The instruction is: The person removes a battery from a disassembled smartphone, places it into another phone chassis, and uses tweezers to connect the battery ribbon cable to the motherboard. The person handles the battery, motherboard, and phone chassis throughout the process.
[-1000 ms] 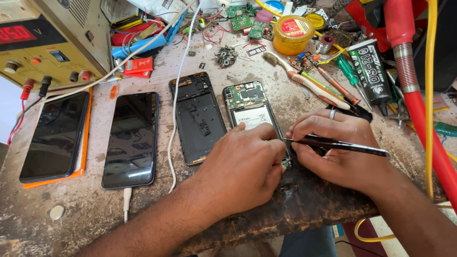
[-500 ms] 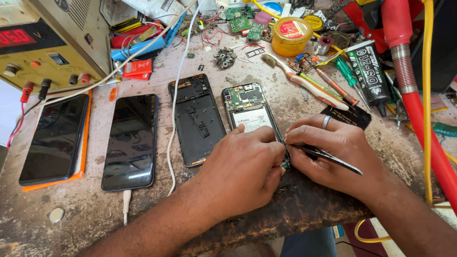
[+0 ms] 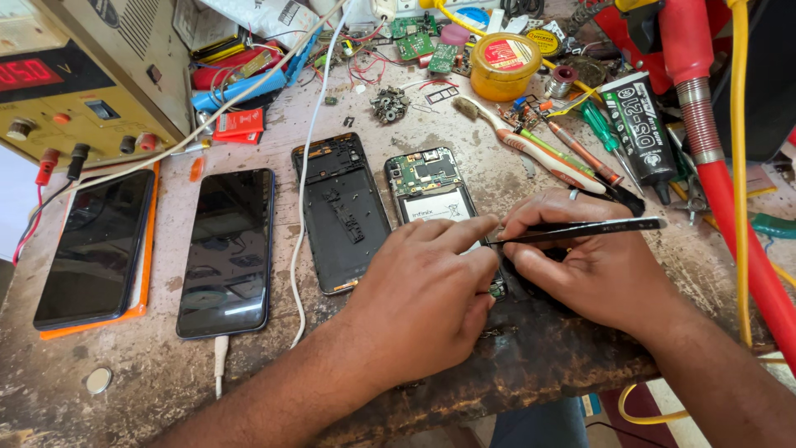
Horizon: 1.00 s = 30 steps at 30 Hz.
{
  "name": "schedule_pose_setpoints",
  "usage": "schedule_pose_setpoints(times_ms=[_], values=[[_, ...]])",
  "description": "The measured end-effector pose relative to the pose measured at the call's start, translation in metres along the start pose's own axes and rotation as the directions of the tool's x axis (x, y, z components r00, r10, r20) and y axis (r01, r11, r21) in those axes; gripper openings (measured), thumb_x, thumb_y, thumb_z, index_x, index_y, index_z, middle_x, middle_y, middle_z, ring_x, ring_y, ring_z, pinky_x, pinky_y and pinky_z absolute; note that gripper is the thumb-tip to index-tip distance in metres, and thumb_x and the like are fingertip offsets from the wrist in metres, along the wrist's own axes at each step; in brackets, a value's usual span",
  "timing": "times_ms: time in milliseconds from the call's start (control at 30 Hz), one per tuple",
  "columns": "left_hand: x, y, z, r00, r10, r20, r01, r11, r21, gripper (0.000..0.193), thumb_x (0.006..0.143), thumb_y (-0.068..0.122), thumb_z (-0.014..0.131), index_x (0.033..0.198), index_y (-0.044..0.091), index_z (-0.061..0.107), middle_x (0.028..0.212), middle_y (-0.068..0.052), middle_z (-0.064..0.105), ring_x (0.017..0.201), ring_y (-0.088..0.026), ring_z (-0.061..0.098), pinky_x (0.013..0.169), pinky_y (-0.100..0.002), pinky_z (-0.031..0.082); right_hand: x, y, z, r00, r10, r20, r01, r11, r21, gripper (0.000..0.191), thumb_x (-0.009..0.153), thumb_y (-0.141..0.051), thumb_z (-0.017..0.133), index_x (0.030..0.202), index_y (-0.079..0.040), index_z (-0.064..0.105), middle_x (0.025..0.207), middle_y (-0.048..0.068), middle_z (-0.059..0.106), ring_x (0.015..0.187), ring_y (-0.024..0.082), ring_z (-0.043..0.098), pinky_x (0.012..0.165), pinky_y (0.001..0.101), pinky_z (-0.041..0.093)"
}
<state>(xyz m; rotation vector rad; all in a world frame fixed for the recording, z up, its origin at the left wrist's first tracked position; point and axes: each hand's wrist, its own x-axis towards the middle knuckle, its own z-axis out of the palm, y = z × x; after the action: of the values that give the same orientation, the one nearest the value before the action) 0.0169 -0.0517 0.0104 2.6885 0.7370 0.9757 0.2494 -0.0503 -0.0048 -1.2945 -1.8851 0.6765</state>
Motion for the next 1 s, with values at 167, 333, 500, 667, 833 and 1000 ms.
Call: schedule_pose_setpoints(times_ms=[167,333,500,667,833,1000], values=[[-0.003,-0.001,0.005,0.997,-0.036,0.071,0.033,0.999,0.037,0.024,0.081,0.016,0.068,0.101,0.002,0.064,0.129,-0.016,0.068,0.116,-0.038,0.06,0.101,-0.053,0.043,-0.001,0.005,0.0,0.998,0.013,-0.066,0.0,0.98,0.199,0.013,0.084,0.001,0.073,0.096,-0.001,0.068,0.101,0.003,0.072,0.091,0.008,0.067,0.078,0.0234,0.056],[-0.003,-0.001,0.007,0.998,-0.019,0.054,0.017,0.998,0.053,0.025,0.082,0.015,0.067,0.103,0.001,0.063,0.129,-0.017,0.067,0.117,-0.04,0.058,0.102,-0.053,0.042,0.008,0.007,-0.003,0.993,-0.043,-0.106,0.061,0.982,0.179,0.012,0.087,0.001,0.074,0.097,-0.001,0.067,0.102,0.003,0.065,0.091,0.008,0.062,0.077,0.0238,0.052],[-0.004,-0.001,0.006,0.994,-0.05,0.094,0.046,0.998,0.046,0.019,0.081,0.014,0.066,0.096,0.003,0.062,0.119,-0.015,0.069,0.117,-0.041,0.059,0.101,-0.055,0.041,0.02,0.011,0.0,1.0,0.009,0.012,-0.011,0.98,0.2,0.013,0.087,-0.001,0.074,0.099,-0.002,0.072,0.097,0.001,0.069,0.086,0.006,0.066,0.074,0.0224,0.056],[-0.004,0.001,0.008,0.999,-0.012,0.033,0.01,0.999,0.051,0.019,0.083,0.013,0.065,0.098,0.002,0.061,0.122,-0.017,0.068,0.115,-0.042,0.058,0.101,-0.054,0.041,0.024,0.008,0.001,0.987,0.162,0.009,-0.161,0.972,0.172,0.015,0.086,-0.004,0.075,0.101,-0.001,0.076,0.089,0.002,0.076,0.08,0.007,0.071,0.068,0.0223,0.058],[-0.005,0.0,0.009,0.998,-0.022,0.054,0.019,0.998,0.054,0.023,0.082,0.012,0.065,0.101,0.0,0.062,0.118,-0.017,0.068,0.114,-0.042,0.058,0.1,-0.054,0.042,0.026,0.002,0.001,0.996,0.086,-0.039,-0.084,0.996,0.037,0.02,0.085,-0.004,0.073,0.104,-0.005,0.081,0.09,0.003,0.081,0.08,0.006,0.073,0.071,0.0229,0.06],[-0.003,0.0,0.009,0.999,-0.01,0.038,0.008,0.999,0.05,0.02,0.082,0.012,0.065,0.098,0.001,0.061,0.12,-0.018,0.069,0.113,-0.042,0.058,0.1,-0.054,0.042,0.029,-0.003,0.001,0.996,0.054,-0.067,-0.06,0.995,-0.084,0.018,0.083,-0.005,0.075,0.099,-0.006,0.082,0.087,0.004,0.081,0.077,0.006,0.073,0.069,0.0236,0.059]])
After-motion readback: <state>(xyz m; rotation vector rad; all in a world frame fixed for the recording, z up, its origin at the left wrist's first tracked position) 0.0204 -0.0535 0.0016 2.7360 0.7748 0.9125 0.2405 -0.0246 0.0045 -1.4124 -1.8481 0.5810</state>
